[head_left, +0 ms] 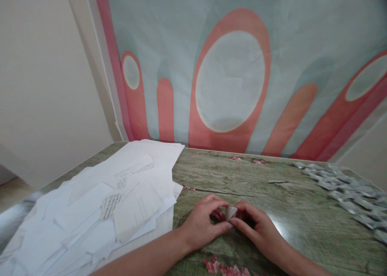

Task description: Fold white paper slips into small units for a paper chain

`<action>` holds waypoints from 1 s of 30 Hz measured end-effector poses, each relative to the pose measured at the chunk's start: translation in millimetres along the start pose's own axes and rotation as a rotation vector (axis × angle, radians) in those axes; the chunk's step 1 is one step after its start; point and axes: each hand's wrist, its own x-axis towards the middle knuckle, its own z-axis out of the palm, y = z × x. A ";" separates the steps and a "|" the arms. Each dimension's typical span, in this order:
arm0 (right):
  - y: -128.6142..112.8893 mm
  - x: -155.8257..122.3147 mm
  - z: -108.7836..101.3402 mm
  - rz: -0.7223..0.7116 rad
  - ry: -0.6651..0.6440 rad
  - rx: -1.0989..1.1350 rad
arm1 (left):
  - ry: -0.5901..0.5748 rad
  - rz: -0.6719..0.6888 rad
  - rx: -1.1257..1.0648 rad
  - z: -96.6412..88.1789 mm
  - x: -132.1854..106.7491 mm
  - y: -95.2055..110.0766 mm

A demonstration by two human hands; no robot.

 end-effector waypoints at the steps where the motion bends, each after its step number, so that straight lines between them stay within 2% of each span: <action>1: -0.4 0.1 0.2 -0.003 0.005 -0.003 | -0.002 0.000 -0.004 0.0 -0.1 0.2; 7: -3.8 -0.8 0.0 -0.073 0.033 -0.033 | 0.002 0.000 0.013 0.1 1.3 0.2; 14: 1.1 0.1 -0.9 -0.272 0.098 -0.114 | 0.036 0.093 0.177 -0.6 3.3 1.0; 23: 15.2 1.1 -5.5 -0.356 0.028 -0.492 | 0.004 0.060 0.431 -0.1 -1.4 -10.6; 30: 15.7 1.0 -7.7 -0.431 -0.032 -0.643 | -0.043 0.137 0.646 -0.8 -3.9 -5.3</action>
